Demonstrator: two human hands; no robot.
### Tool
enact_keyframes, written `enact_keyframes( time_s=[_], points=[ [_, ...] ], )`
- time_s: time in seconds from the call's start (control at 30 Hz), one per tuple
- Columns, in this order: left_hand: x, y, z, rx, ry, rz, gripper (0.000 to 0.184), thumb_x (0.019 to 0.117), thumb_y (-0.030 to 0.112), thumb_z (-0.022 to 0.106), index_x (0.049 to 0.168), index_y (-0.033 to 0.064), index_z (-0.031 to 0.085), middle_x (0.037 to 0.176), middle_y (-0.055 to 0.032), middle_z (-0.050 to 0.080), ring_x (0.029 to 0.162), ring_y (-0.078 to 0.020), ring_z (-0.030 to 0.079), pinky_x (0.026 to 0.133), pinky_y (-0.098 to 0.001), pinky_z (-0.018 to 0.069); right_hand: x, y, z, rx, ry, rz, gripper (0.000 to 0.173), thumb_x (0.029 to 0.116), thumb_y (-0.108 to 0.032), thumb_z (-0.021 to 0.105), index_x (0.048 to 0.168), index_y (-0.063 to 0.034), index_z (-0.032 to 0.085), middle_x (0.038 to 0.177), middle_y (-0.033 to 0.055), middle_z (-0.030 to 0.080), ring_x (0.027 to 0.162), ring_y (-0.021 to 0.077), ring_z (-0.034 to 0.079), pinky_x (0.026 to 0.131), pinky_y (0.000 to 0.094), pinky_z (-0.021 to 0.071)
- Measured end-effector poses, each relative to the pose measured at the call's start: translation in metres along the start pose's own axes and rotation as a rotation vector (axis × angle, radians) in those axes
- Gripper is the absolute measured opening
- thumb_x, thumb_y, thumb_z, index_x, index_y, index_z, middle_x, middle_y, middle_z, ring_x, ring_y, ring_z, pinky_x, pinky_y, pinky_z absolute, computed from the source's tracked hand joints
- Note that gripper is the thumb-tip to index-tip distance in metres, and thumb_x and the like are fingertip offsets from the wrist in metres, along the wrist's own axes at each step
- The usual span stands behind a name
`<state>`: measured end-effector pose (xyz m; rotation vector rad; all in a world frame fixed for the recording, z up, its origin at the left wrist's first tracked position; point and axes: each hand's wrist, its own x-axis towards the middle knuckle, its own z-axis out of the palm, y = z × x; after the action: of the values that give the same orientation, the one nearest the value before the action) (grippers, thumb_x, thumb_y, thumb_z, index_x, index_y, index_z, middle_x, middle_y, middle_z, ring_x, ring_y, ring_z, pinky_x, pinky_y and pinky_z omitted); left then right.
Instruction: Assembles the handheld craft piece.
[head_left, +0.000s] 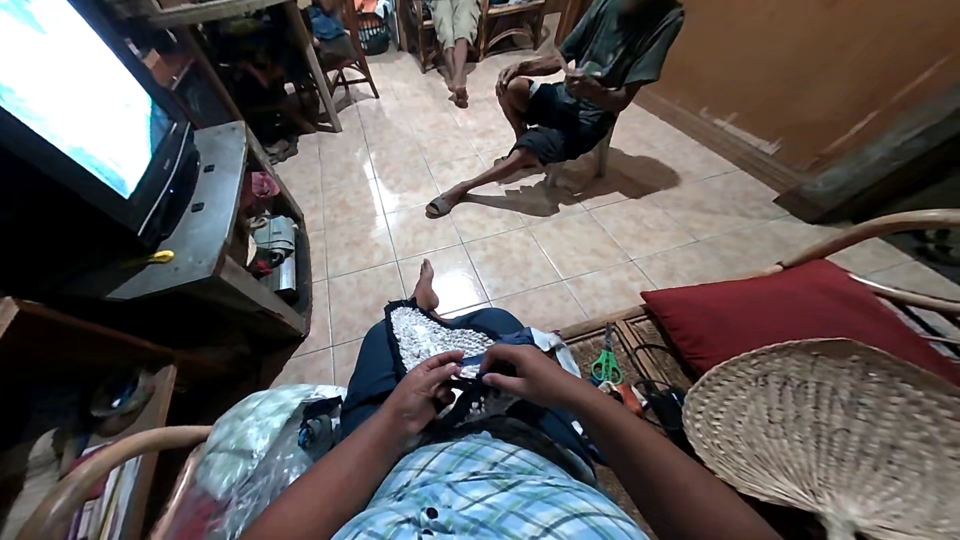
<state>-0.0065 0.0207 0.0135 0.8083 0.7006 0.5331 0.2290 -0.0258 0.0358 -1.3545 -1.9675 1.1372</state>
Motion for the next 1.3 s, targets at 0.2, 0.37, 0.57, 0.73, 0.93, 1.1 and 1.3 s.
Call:
enact_keyframes(
  time_s=[0.2, 0.37, 0.57, 0.73, 0.93, 1.1, 1.3],
  points=[
    [-0.026, 0.043, -0.051, 0.149, 0.048, 0.173, 0.032, 0.0955, 0.012, 0.057, 0.128, 0.0121, 0.059, 0.083, 0.0096, 0.064, 0.061, 0.0003, 0.054, 0.059, -0.0175, 0.0481, -0.004, 0.000, 0.000, 0.069, 0.026, 0.066, 0.023, 0.0981, -0.016, 0.065, 0.112, 0.0022, 0.068, 0.098, 0.0106, 0.069, 0.085, 0.0112, 0.065, 0.080, 0.0291, 0.0546],
    [-0.064, 0.098, -0.115, 0.202, 0.315, 0.395, 0.037, 0.0959, 0.011, 0.049, 0.132, 0.0130, 0.055, 0.093, 0.0041, 0.070, 0.075, -0.0049, 0.067, 0.066, -0.0225, 0.0573, -0.007, 0.002, 0.001, 0.099, 0.033, 0.067, 0.021, 0.0978, -0.015, 0.065, 0.111, 0.0016, 0.068, 0.097, 0.0096, 0.069, 0.083, 0.0094, 0.066, 0.079, 0.0275, 0.0555],
    [-0.118, 0.149, -0.197, 0.790, 0.738, 0.281, 0.040, 0.1010, 0.013, 0.056, 0.140, 0.0076, 0.054, 0.113, -0.0059, 0.068, 0.093, -0.0114, 0.066, 0.081, -0.0285, 0.0554, -0.009, 0.008, 0.002, 0.114, 0.051, 0.072, 0.021, 0.0970, -0.014, 0.066, 0.110, 0.0015, 0.068, 0.096, 0.0090, 0.069, 0.083, 0.0094, 0.066, 0.080, 0.0276, 0.0554],
    [-0.099, 0.144, -0.162, 1.489, 0.876, 0.107, 0.058, 0.0996, 0.025, 0.066, 0.146, -0.0044, 0.049, 0.143, -0.0375, 0.047, 0.131, -0.0547, 0.048, 0.108, -0.0674, 0.0389, -0.009, 0.001, 0.004, 0.105, 0.041, 0.092, 0.021, 0.0969, -0.015, 0.068, 0.111, 0.0008, 0.068, 0.096, 0.0092, 0.070, 0.084, 0.0098, 0.066, 0.080, 0.0278, 0.0559],
    [-0.014, 0.051, -0.010, 1.242, -0.122, 0.327, 0.051, 0.1054, 0.029, 0.052, 0.149, 0.0022, 0.048, 0.144, -0.0167, 0.057, 0.137, -0.0287, 0.051, 0.117, -0.0484, 0.0380, -0.006, 0.001, 0.006, 0.109, 0.025, 0.096, 0.021, 0.0967, -0.016, 0.068, 0.110, 0.0001, 0.068, 0.096, 0.0074, 0.069, 0.083, 0.0078, 0.065, 0.079, 0.0267, 0.0556],
    [0.008, 0.008, 0.023, 1.053, -0.236, 0.092, 0.038, 0.1100, 0.023, 0.043, 0.122, -0.0056, 0.064, 0.110, -0.0201, 0.067, 0.102, -0.0235, 0.065, 0.096, -0.0419, 0.0504, -0.006, 0.009, -0.001, 0.196, 0.076, 0.125, 0.027, 0.0964, -0.016, 0.068, 0.117, 0.0007, 0.061, 0.092, 0.0058, 0.065, 0.078, 0.0086, 0.061, 0.076, 0.0278, 0.0535],
    [0.006, 0.000, 0.012, 0.784, -0.156, 0.065, 0.031, 0.1071, 0.022, 0.050, 0.118, -0.0034, 0.063, 0.106, -0.0103, 0.065, 0.094, -0.0100, 0.061, 0.090, -0.0309, 0.0511, -0.002, 0.025, -0.019, 0.433, -0.042, 0.081, 0.027, 0.0937, -0.008, 0.067, 0.118, -0.0016, 0.059, 0.095, -0.0014, 0.065, 0.084, 0.0037, 0.063, 0.080, 0.0248, 0.0554]
  ],
)
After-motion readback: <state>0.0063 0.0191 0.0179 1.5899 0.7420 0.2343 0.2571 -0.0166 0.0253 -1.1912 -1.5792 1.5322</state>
